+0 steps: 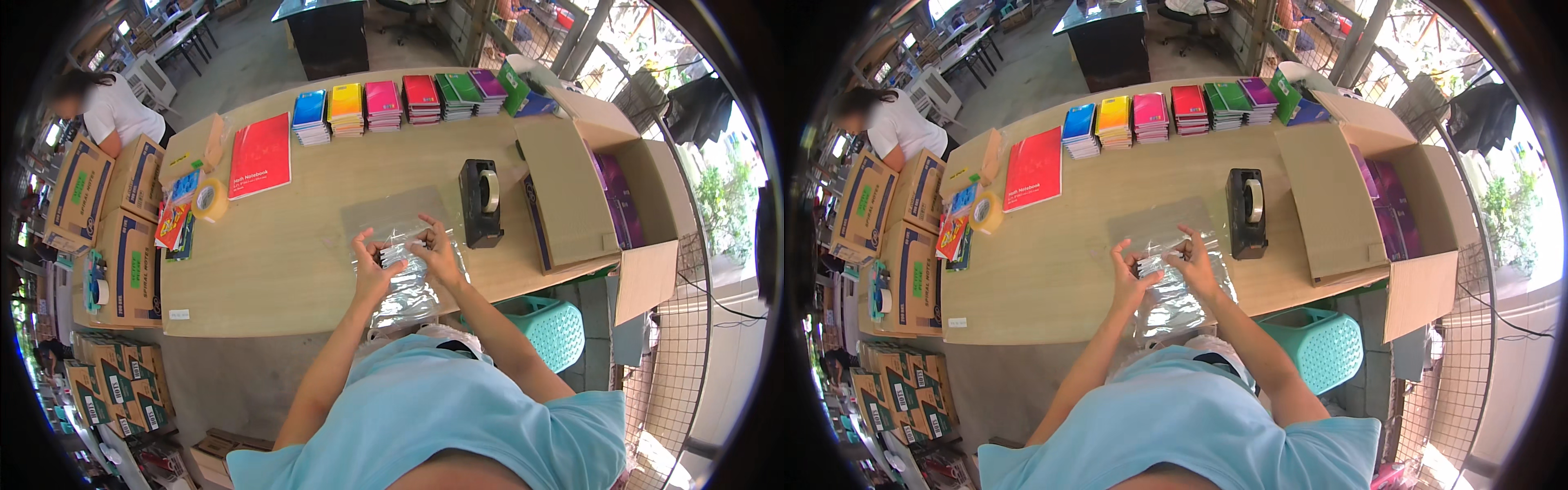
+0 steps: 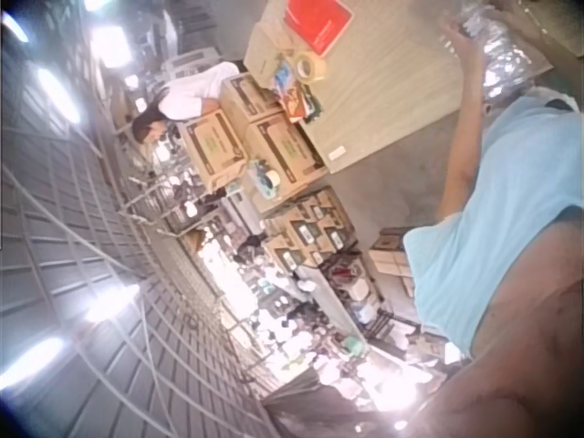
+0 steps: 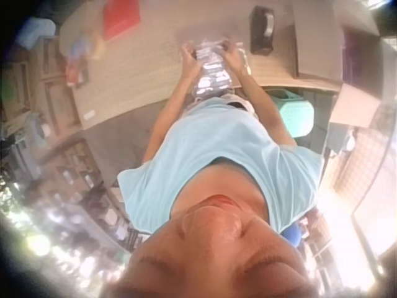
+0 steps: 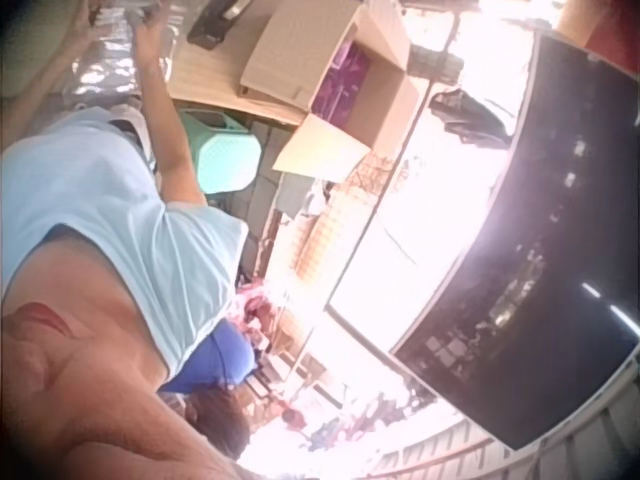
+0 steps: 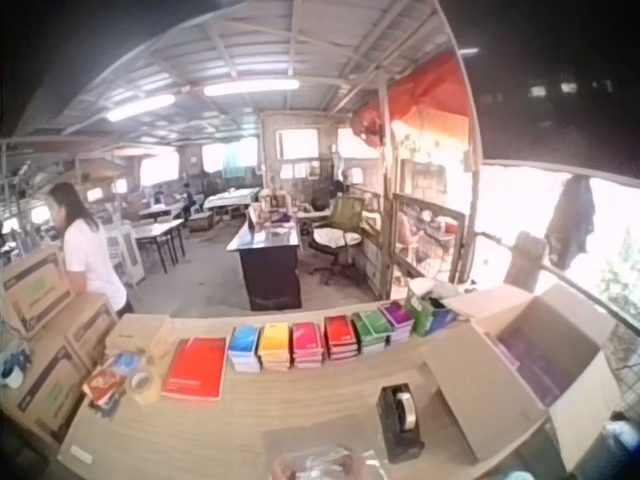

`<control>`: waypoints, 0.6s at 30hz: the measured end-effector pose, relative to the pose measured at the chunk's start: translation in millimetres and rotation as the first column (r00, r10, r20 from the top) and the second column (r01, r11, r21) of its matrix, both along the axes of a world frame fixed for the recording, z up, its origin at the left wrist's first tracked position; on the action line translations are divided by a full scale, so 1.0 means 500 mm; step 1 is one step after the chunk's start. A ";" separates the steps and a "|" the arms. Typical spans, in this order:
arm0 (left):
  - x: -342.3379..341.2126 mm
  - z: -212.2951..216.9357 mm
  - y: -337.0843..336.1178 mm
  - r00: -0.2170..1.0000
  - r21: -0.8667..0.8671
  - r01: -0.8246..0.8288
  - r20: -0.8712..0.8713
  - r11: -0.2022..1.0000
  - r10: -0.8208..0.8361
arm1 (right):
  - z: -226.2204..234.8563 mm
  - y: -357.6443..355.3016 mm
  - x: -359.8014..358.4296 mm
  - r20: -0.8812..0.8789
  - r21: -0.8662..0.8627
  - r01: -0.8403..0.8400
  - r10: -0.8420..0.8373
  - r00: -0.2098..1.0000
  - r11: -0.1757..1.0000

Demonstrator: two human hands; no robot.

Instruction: The person places stacks of small notebooks into clear plastic sleeves and then into a cardboard shipping box. The person picks up small colorful notebooks from the desk, stacks them, puts the stack into a plastic bag, and places the bagged notebooks into a large carton.

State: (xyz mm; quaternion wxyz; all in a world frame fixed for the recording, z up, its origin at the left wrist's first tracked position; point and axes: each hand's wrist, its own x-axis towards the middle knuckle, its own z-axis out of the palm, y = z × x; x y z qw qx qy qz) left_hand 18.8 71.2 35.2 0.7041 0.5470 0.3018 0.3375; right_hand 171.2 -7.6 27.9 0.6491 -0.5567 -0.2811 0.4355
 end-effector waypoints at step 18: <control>0.001 -0.010 -0.019 0.997 0.014 -0.064 -0.039 0.998 0.064 | 0.148 -0.012 0.041 0.606 0.186 -0.255 0.093 0.790 0.949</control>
